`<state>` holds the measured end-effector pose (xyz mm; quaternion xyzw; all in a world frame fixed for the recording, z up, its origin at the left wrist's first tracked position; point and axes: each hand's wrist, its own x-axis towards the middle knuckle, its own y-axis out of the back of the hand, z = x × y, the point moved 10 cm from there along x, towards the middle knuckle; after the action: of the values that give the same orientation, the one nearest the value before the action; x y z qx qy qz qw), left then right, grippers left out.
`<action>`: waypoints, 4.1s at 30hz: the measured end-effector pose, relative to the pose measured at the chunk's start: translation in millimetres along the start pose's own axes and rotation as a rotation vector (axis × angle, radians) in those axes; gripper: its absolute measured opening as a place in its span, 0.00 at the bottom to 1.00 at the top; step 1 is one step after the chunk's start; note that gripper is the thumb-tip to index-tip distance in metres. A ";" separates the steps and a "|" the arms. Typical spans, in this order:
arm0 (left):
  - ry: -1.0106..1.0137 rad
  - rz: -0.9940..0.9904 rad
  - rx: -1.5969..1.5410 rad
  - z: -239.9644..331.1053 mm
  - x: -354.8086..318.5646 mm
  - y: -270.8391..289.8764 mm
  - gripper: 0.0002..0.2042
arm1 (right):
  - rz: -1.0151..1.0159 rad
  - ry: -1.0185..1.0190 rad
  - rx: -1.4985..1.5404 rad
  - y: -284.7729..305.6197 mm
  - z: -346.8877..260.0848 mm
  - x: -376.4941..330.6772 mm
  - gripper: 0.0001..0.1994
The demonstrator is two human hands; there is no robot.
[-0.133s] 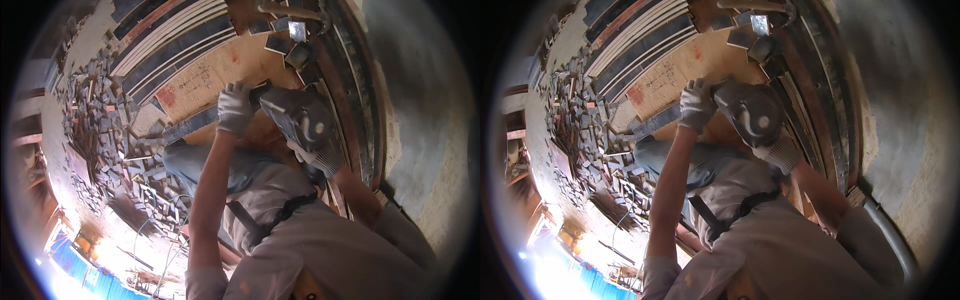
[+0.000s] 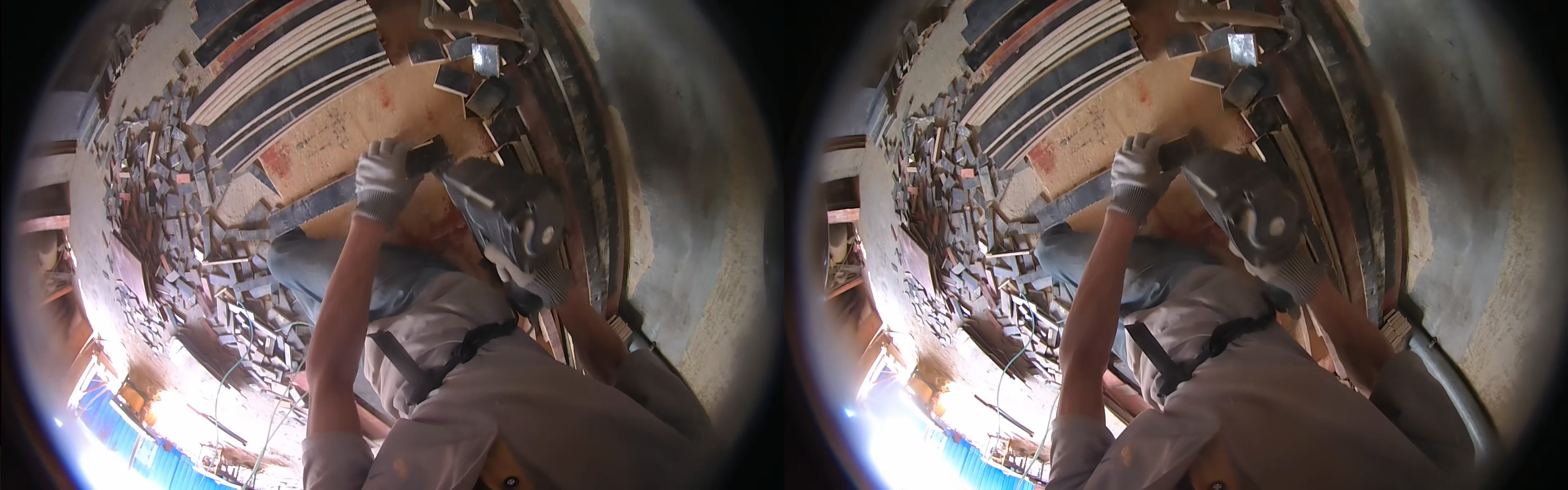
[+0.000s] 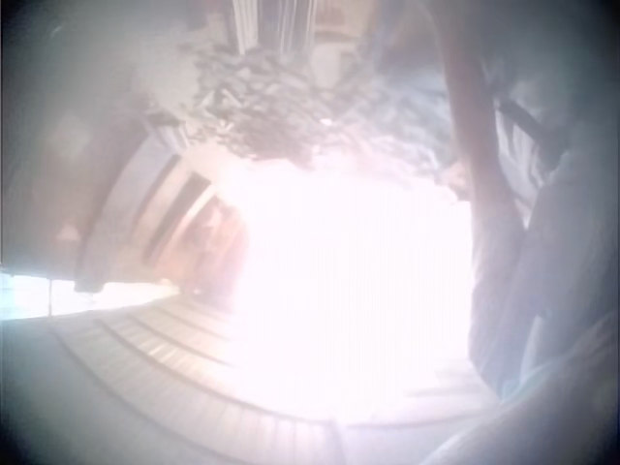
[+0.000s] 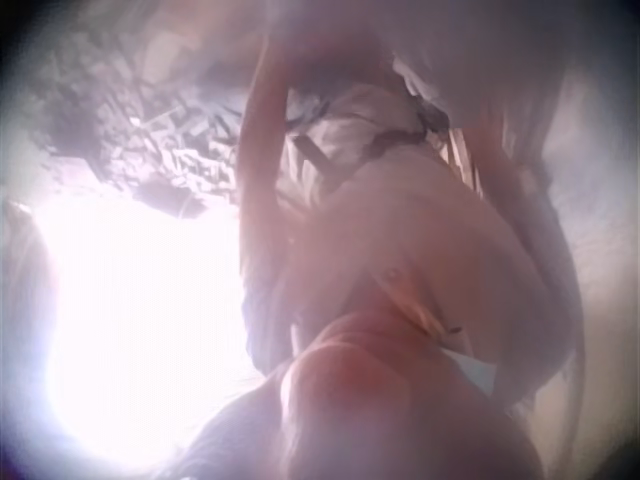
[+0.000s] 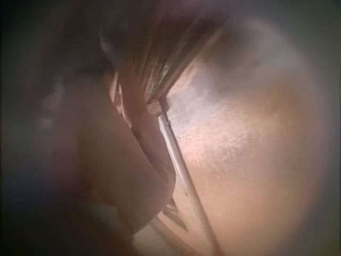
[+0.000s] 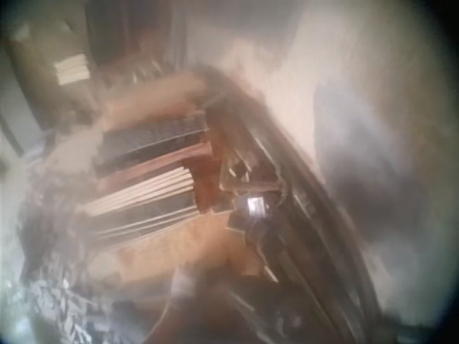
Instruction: The person uses a nail gun to secure wooden planks to a workbench, repeatedly positioning and fastening each piece. The person also gathers and stacks cut wood pieces on the floor.
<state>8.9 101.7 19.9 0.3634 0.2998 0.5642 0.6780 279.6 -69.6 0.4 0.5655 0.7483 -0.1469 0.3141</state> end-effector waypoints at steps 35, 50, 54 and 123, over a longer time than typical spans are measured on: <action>-0.155 -0.008 0.074 -21.0 -1.1 54.8 0.19 | 0.015 -0.215 -0.578 0.6 -34.7 -68.3 0.31; 0.121 0.081 0.037 -22.5 -8.6 1.7 0.19 | 0.041 -0.055 -0.368 -0.7 -46.7 -61.5 0.34; -0.170 0.183 0.109 41.1 63.8 -8.3 0.28 | -0.005 -0.035 -0.498 -5.1 -37.9 -59.5 0.39; 0.027 -0.005 0.070 -1.5 -6.1 -24.7 0.22 | -0.282 -0.136 -0.399 -28.0 -54.7 21.8 0.10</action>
<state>20.1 93.4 -1.5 0.3785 0.3293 0.5566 0.6622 233.1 -30.6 24.3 0.3712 0.8110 -0.0762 0.4457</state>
